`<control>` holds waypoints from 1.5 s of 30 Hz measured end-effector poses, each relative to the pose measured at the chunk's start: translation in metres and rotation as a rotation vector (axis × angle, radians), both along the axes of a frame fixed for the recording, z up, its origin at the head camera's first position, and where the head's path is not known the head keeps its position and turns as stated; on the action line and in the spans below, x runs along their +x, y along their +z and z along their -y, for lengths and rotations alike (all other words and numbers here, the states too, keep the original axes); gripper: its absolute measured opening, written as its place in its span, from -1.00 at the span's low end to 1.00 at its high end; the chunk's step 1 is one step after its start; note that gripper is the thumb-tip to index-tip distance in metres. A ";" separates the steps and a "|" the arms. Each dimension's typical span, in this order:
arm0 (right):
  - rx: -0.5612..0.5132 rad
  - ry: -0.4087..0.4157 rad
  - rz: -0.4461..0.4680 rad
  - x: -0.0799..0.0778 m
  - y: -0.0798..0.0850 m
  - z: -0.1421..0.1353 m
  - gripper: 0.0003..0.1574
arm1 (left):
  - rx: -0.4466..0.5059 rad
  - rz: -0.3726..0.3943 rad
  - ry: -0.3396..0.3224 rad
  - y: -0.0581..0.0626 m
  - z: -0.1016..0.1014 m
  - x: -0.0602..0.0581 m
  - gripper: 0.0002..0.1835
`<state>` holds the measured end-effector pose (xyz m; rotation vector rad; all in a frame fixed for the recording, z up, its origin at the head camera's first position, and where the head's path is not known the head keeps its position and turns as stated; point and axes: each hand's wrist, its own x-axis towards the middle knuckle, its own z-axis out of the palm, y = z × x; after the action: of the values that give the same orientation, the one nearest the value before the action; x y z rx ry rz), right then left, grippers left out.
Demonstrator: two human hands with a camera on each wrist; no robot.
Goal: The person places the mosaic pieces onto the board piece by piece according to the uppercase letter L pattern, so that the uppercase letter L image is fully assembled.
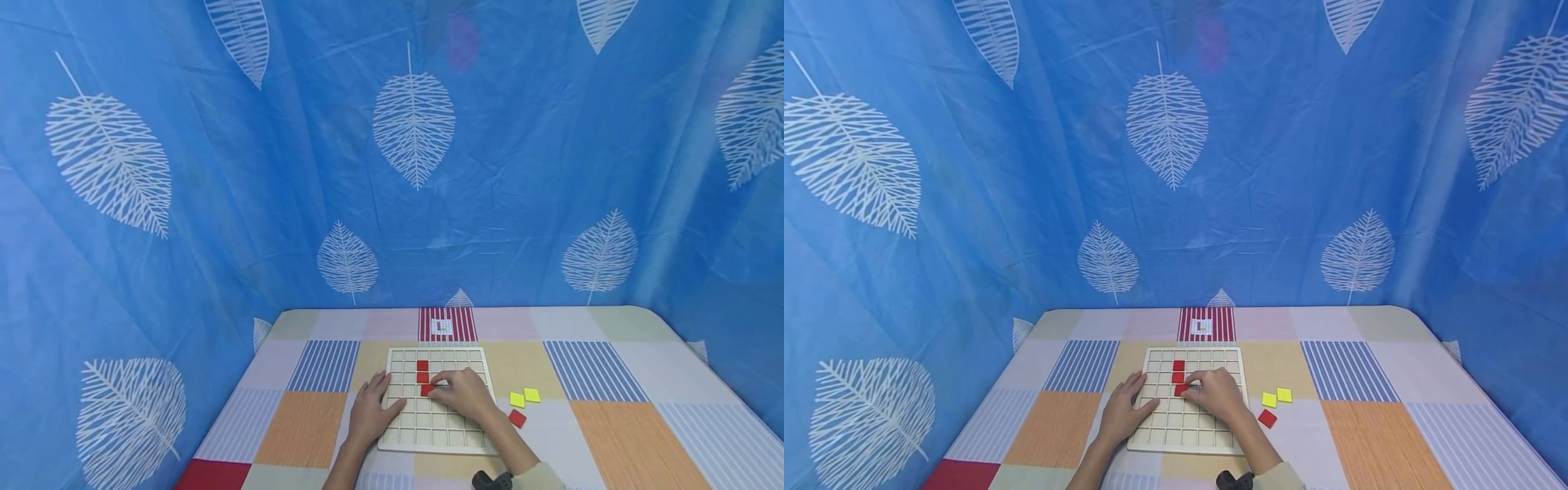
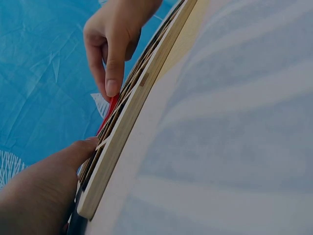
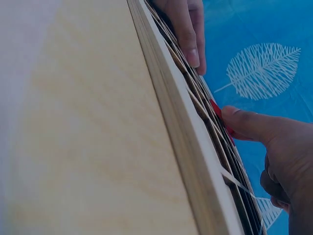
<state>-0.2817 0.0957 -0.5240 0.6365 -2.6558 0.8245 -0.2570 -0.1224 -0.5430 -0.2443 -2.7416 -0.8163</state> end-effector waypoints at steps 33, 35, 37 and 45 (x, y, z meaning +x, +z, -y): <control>0.002 -0.009 0.000 0.001 0.003 -0.002 -0.68 | 0.033 -0.027 -0.021 -0.002 0.002 -0.002 -0.27; -0.021 -0.029 0.022 0.002 0.004 -0.007 -0.68 | 0.035 -0.026 -0.023 -0.002 0.002 -0.002 -0.27; -0.062 -0.039 0.054 0.003 0.006 -0.013 -0.71 | 0.033 -0.023 -0.023 -0.002 0.002 -0.002 -0.27; -0.211 -0.052 0.091 0.009 0.017 -0.050 -0.73 | 0.026 -0.025 -0.023 -0.003 0.002 -0.002 -0.26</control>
<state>-0.2723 0.1461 -0.5068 0.4848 -2.6037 1.1237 -0.2588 -0.1244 -0.5464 -0.2799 -2.7076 -0.8492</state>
